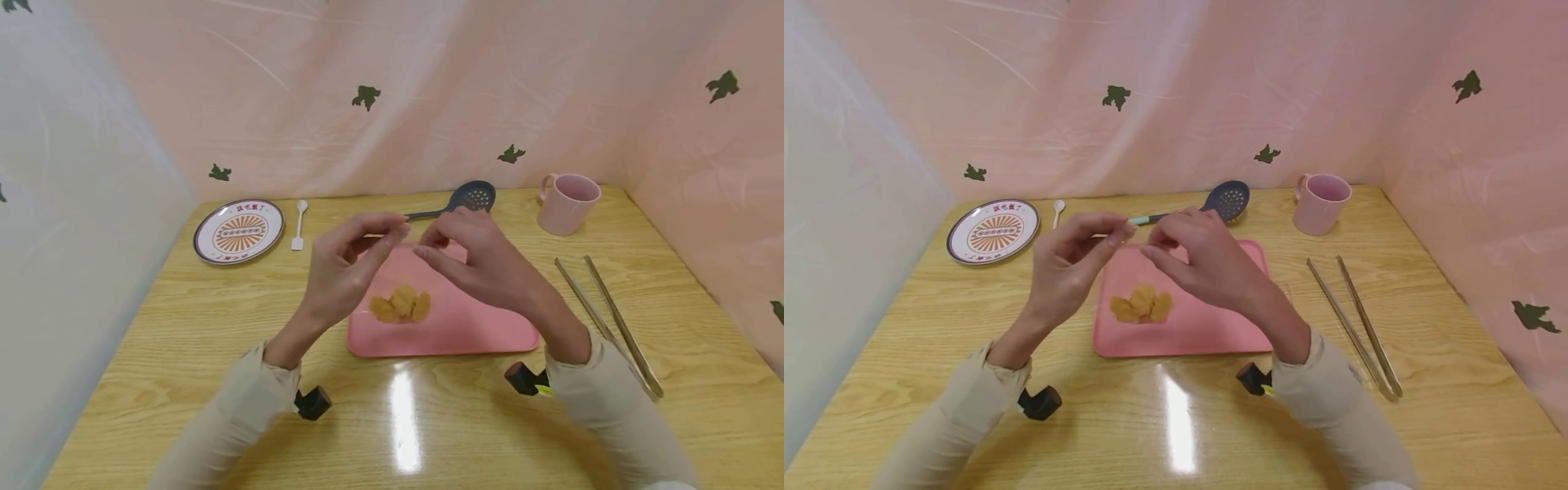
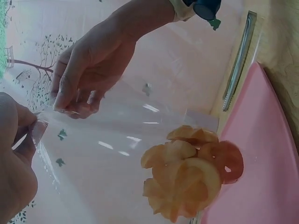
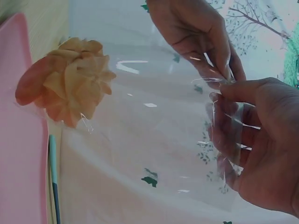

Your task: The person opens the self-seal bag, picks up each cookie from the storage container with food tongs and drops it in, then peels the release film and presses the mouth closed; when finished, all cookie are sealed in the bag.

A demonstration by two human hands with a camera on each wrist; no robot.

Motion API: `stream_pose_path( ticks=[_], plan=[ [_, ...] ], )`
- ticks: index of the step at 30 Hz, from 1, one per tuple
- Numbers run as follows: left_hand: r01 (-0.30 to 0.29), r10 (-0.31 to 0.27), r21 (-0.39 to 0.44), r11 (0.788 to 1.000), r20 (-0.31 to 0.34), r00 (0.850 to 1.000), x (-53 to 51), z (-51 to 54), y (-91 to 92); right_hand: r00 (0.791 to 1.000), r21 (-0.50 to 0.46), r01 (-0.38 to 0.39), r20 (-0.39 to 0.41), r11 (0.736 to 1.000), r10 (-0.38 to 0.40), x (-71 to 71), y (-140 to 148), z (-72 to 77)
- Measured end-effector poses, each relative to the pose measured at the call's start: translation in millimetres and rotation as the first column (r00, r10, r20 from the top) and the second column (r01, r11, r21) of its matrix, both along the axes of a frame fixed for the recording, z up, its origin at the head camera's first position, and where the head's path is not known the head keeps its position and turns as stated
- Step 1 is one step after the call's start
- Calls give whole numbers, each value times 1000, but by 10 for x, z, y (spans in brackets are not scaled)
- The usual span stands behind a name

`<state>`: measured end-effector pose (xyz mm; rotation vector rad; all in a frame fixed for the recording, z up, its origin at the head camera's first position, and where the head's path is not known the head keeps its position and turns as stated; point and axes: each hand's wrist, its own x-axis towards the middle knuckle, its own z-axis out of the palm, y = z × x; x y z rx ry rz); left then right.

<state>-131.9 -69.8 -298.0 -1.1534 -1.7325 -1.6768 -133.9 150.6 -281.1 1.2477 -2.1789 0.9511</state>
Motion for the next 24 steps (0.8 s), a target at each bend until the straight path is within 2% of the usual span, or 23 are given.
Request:
stream_pose_path(
  ticks=[7,11,15,19,24],
  plan=[
    [15,-17,15,1000,99,995,15,-25,-35,1000,-7,-12,10,1000,12,3,-27,24],
    [5,0,-34,999,146,989,2,-40,-48,1000,-7,-23,8,1000,23,3,-25,27],
    [-17,25,-84,996,96,995,-19,-61,-61,1000,4,-23,18,1000,23,3,-15,24],
    [-43,46,-76,996,37,998,-21,-63,-65,1000,24,-8,23,1000,8,6,21,16],
    [-81,82,-30,996,50,995,-20,-57,-94,1000,47,-9,-5,999,9,-11,100,-23]
  ],
)
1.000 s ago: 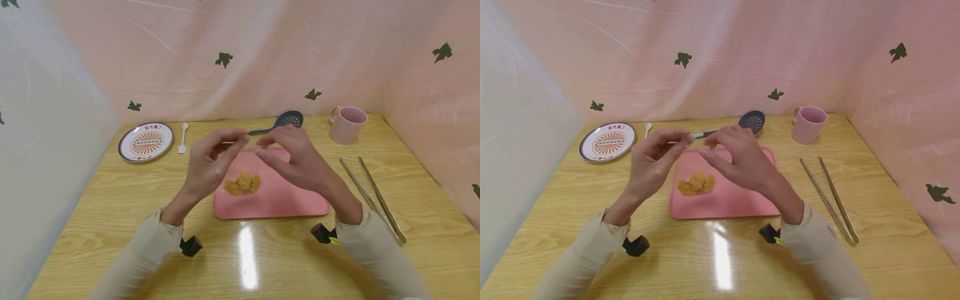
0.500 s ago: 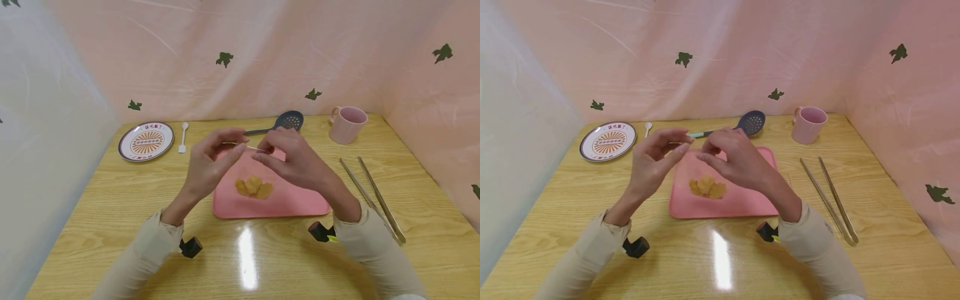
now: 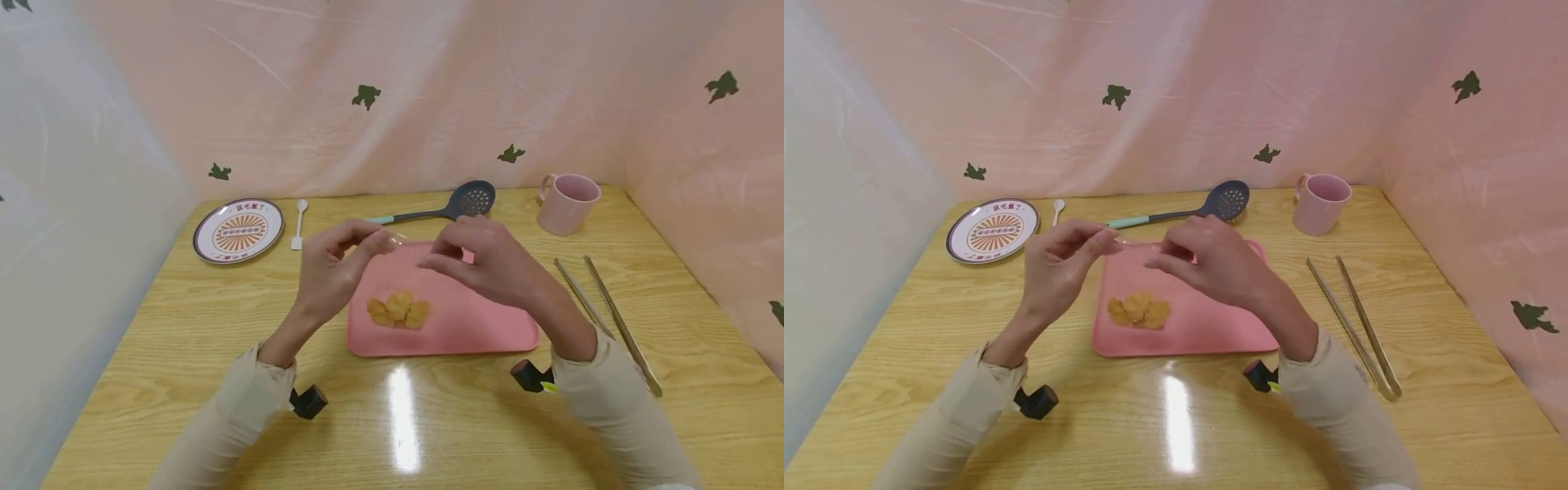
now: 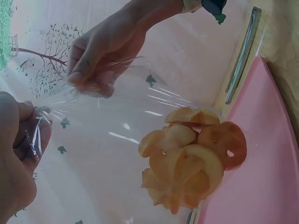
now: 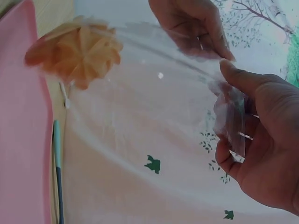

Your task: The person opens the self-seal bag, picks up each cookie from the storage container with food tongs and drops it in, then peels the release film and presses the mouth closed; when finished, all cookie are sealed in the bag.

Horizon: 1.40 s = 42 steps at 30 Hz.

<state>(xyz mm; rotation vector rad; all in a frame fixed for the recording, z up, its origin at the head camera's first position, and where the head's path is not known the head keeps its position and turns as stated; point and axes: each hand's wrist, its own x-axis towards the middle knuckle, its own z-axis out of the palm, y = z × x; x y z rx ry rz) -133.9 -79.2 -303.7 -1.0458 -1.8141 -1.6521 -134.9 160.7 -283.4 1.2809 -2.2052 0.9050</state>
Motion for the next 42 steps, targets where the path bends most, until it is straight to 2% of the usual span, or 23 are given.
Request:
stream_pose_path(
  ticks=[2,6,11,21,29,35,42],
  plan=[
    [-13,13,11,1000,9,1000,-4,7,-13,1000,0,-19,13,1000,19,-11,31,-16],
    [-67,65,43,997,27,997,-10,23,-44,994,-24,-59,94,998,61,-29,108,-45],
    [-129,123,116,985,59,991,-24,42,-107,986,-48,-56,157,997,63,-44,217,-76],
    [-124,115,130,984,71,991,-42,24,-137,969,-128,-13,241,992,44,-65,314,-150],
    [-134,125,129,982,80,989,-47,15,-158,937,-191,-1,342,982,68,-64,349,-181],
    [-131,121,143,981,75,990,-76,0,-189,935,-248,18,348,969,72,-56,379,-187],
    [-100,86,152,983,93,992,-99,-15,-209,940,-286,15,330,958,84,-66,372,-212]
  ],
)
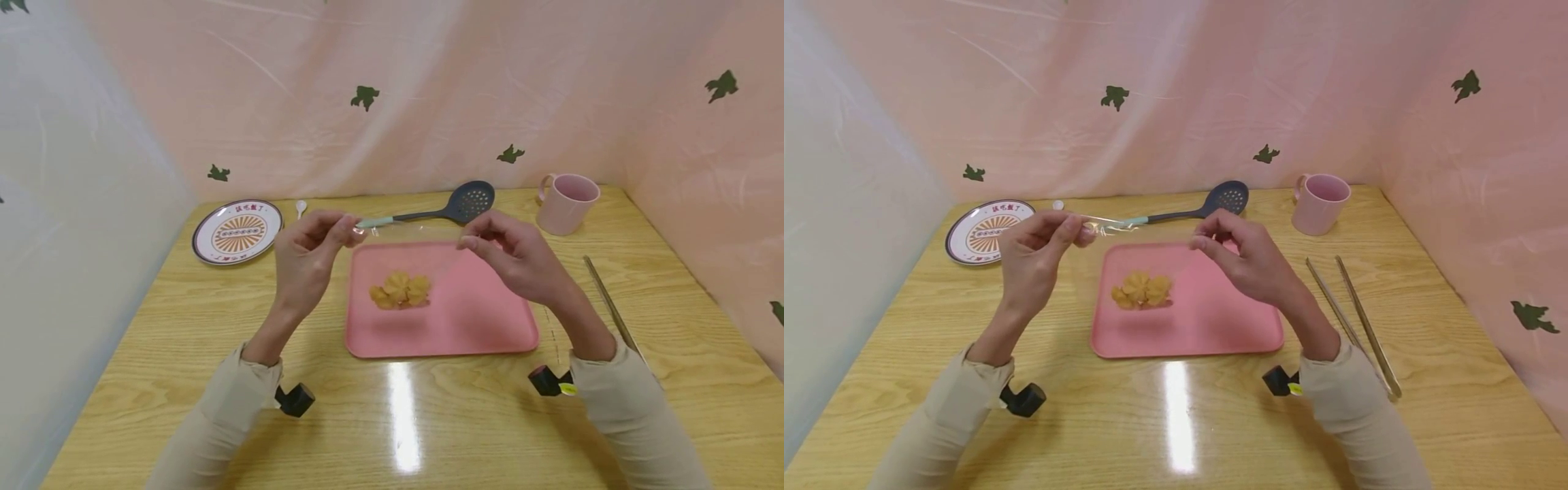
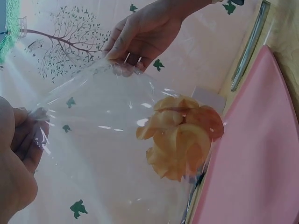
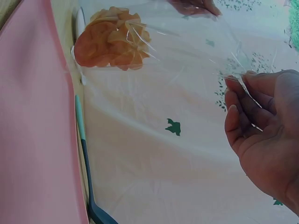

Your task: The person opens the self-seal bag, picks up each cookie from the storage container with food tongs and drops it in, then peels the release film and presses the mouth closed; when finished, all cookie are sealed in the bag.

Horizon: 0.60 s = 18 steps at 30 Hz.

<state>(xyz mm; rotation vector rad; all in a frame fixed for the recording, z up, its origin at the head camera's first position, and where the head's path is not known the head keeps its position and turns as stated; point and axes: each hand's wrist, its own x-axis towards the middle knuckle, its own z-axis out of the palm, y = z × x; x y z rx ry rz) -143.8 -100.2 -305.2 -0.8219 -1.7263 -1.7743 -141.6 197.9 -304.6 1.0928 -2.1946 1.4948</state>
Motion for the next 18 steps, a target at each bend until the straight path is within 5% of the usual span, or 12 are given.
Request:
stream_pose_path(
  ticks=[18],
  plan=[
    [42,-40,-47,998,36,999,-32,-98,-135,998,-121,-2,54,993,9,-36,-108,-114]
  ],
)
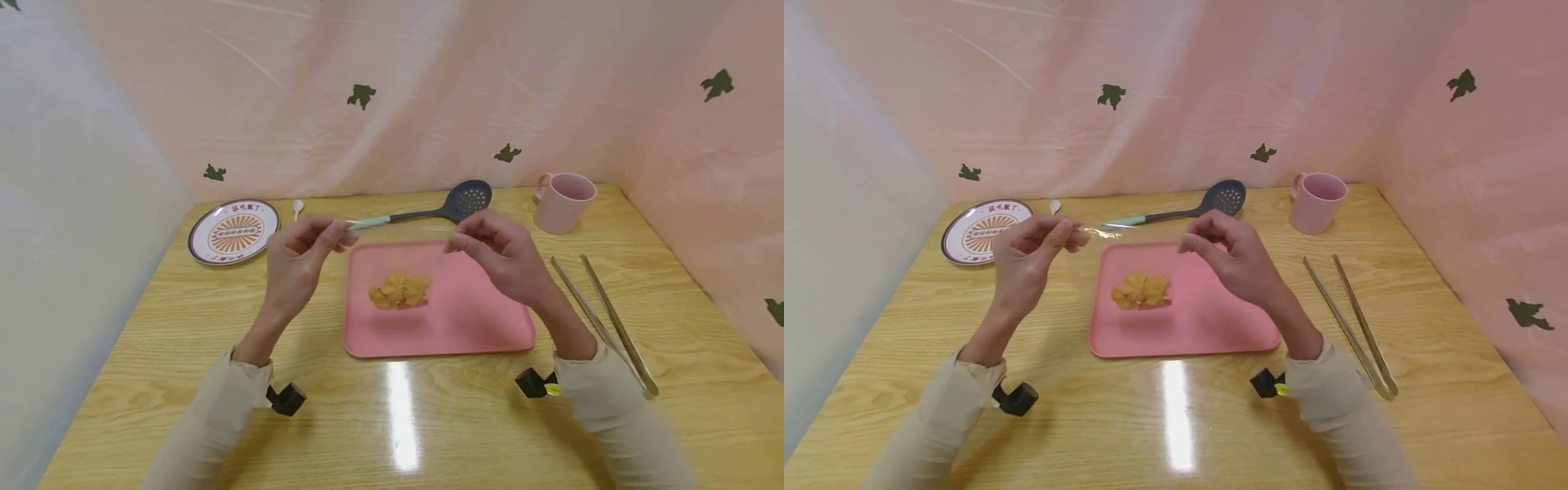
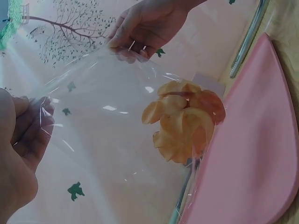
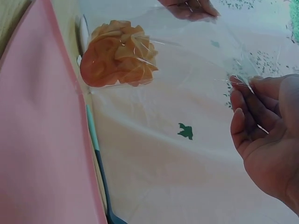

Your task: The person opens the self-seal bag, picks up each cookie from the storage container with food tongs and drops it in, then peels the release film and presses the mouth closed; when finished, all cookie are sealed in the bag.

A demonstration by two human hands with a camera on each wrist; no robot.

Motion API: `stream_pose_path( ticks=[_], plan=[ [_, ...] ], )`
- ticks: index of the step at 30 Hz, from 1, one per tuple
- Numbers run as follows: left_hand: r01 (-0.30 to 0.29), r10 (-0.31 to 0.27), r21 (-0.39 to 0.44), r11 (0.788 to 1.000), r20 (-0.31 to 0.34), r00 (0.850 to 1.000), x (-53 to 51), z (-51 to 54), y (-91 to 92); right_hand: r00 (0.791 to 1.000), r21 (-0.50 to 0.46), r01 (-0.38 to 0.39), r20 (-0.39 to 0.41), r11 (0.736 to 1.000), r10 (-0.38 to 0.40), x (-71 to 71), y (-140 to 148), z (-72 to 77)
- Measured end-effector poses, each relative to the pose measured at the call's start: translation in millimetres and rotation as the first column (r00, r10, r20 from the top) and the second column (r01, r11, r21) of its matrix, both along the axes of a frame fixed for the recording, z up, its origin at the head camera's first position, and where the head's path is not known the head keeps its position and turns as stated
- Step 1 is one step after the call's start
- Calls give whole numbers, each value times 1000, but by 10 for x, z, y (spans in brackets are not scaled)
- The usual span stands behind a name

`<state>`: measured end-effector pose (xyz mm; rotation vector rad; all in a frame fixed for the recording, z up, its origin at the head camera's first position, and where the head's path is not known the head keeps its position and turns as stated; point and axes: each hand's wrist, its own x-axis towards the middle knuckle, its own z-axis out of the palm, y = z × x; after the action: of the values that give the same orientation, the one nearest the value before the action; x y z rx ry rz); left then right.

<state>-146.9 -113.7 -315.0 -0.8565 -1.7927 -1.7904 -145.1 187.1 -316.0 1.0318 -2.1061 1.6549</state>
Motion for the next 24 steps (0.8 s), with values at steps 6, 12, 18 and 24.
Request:
stream_pose_path(
  ticks=[6,12,18,24],
  plan=[
    [3,-3,-27,1000,-6,1000,-10,-57,-167,1000,-17,-12,10,1000,12,-15,-134,-64],
    [13,-14,-38,999,-31,999,-1,-82,-393,999,9,-36,7,999,36,-22,-306,-90],
    [25,-25,-20,999,-30,999,35,-80,-600,996,-10,-88,28,996,89,-6,-490,-134],
    [83,-83,14,996,-25,996,71,-79,-773,993,-2,-119,3,993,119,-4,-650,-186]
  ],
)
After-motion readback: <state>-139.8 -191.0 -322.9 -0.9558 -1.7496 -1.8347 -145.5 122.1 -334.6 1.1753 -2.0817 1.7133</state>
